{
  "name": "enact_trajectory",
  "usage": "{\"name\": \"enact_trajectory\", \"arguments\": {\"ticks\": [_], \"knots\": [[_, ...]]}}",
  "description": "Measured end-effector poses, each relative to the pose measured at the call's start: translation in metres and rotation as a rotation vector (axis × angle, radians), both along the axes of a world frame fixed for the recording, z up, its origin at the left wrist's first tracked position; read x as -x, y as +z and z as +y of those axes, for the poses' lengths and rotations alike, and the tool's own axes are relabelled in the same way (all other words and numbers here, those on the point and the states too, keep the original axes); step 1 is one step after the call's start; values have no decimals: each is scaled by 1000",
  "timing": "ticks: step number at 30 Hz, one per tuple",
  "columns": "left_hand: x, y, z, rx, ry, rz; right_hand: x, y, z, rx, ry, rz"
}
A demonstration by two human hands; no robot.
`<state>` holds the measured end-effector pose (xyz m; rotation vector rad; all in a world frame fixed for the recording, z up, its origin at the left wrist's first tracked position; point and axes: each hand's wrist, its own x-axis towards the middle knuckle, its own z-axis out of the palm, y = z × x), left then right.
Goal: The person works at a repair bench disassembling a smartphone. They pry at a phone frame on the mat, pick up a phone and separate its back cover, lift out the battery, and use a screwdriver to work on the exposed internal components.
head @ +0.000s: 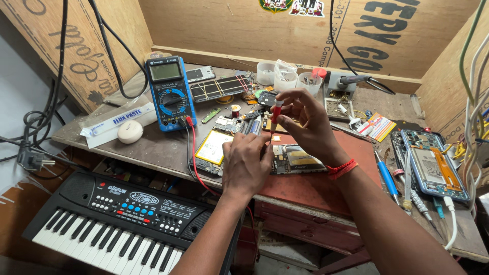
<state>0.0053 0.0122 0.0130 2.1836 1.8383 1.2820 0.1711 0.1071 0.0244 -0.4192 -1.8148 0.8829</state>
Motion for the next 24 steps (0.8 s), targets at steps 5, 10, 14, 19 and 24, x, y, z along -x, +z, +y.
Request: {"name": "enact_trajectory", "arguments": {"ticks": [5,10,14,19,24], "knots": [[2,-5,2,-3,1,1,3,-3,3,-69,-65,11],[3,-6,4,-44,4,14,2,-5,6,5,-41,30],[3,-3,3,19,11,-15,1,-2,5,-35,-47,-12],[4,-3,3,105,17,-11,10,-5,-1,-75,-109,-32],[3,-7,4,-3,10,7,19,-13,-6,-113,-241,32]]}}
